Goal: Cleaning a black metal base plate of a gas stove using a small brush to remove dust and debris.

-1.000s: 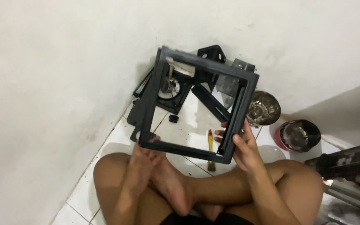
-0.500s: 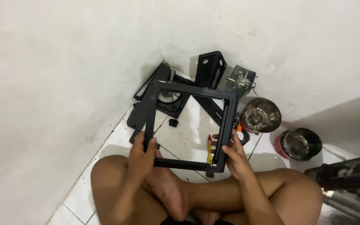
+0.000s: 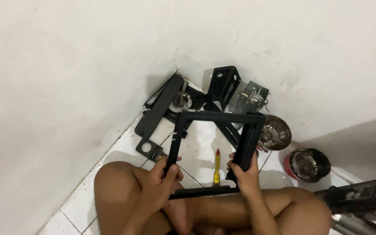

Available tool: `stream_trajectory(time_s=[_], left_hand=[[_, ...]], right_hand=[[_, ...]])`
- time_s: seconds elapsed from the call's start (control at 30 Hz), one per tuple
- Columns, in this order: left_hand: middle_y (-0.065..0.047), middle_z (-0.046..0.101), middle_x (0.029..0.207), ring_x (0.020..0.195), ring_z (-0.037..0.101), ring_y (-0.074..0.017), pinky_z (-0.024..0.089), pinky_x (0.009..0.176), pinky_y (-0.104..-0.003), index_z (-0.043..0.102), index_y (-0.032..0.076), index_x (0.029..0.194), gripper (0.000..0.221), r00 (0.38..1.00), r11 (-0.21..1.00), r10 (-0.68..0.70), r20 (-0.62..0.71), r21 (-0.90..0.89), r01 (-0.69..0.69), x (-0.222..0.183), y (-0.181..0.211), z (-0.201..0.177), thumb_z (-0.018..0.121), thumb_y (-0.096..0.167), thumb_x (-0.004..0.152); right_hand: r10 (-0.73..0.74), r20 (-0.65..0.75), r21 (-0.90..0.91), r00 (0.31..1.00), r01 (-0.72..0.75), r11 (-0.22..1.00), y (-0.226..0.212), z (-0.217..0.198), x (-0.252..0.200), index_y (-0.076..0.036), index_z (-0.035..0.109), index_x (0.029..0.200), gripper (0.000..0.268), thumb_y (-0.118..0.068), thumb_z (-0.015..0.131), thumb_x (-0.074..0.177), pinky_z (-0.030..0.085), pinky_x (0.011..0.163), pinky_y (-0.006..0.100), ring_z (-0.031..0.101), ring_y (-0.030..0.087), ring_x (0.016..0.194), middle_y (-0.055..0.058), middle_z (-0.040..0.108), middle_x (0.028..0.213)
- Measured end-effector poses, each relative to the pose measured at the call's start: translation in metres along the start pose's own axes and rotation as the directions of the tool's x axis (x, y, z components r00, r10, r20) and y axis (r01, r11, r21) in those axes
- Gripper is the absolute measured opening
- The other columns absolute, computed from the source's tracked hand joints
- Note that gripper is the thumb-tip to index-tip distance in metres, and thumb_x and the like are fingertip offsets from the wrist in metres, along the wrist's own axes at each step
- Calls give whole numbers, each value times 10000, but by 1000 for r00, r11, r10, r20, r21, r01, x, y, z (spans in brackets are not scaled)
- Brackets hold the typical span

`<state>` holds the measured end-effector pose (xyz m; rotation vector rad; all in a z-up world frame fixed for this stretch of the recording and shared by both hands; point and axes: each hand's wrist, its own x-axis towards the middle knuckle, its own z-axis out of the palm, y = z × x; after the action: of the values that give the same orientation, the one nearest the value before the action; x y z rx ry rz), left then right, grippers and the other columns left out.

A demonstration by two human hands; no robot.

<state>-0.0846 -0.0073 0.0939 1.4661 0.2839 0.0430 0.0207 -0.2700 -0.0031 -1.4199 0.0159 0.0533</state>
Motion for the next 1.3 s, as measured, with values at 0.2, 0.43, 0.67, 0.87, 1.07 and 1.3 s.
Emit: stream_trajectory(time_s=[0.2, 0.43, 0.67, 0.87, 1.07, 1.3], left_hand=[[-125, 719, 938, 783, 651, -185, 508, 729, -311, 515, 21, 1433, 437, 993, 970, 107, 58, -227, -91, -12, 45, -2, 495, 192, 1031], [-231, 741, 1101, 849, 698, -273, 589, 718, -367, 617, -87, 1249, 322, 987, 906, 69, -145, -405, -123, -30, 94, -3, 559, 57, 967], [-286, 752, 1075, 779, 693, -310, 558, 665, -383, 636, -100, 1034, 155, 985, 809, -71, -155, -586, -34, -59, 122, -10, 621, 32, 953], [-279, 719, 1067, 780, 631, -293, 471, 616, -368, 629, -110, 1062, 229, 986, 781, -100, -134, -624, -5, -96, 139, -20, 584, 90, 959], [-236, 652, 903, 687, 550, -228, 421, 539, -334, 651, -148, 1039, 280, 992, 760, 100, -74, -638, -124, -118, 161, -21, 587, 117, 973], [-270, 708, 1115, 739, 581, -227, 420, 539, -319, 593, 2, 932, 126, 985, 733, 169, 29, -672, -106, -117, 191, -15, 611, 119, 974]], right_hand=[[-6, -75, -163, 997, -6, 987, -65, 11, -40, -39, 438, 1421, 651, 108, 561, 799, 573, 695, 361, 648, 230, 776, 156, 683, 1046], [-66, -180, -470, 981, -27, 882, -127, 11, -103, -54, 440, 1446, 716, 47, 671, 776, 531, 710, 343, 643, 226, 738, 119, 716, 1009], [-149, -250, -464, 957, 17, 886, -157, 9, -140, 3, 429, 1463, 786, 68, 725, 737, 554, 745, 387, 687, 272, 843, 193, 713, 1027], [-135, -251, -496, 959, -7, 868, -200, 23, -165, -7, 374, 1543, 892, 59, 721, 724, 551, 850, 414, 721, 288, 902, 201, 739, 1055], [-111, -150, -496, 982, 22, 868, -217, 33, -150, -59, 417, 1517, 797, -35, 722, 781, 553, 820, 363, 714, 233, 921, 140, 735, 1114], [-55, -128, -516, 990, -19, 857, -230, 45, -139, -75, 362, 1537, 755, -90, 669, 847, 582, 854, 394, 746, 254, 952, 169, 757, 1082]])
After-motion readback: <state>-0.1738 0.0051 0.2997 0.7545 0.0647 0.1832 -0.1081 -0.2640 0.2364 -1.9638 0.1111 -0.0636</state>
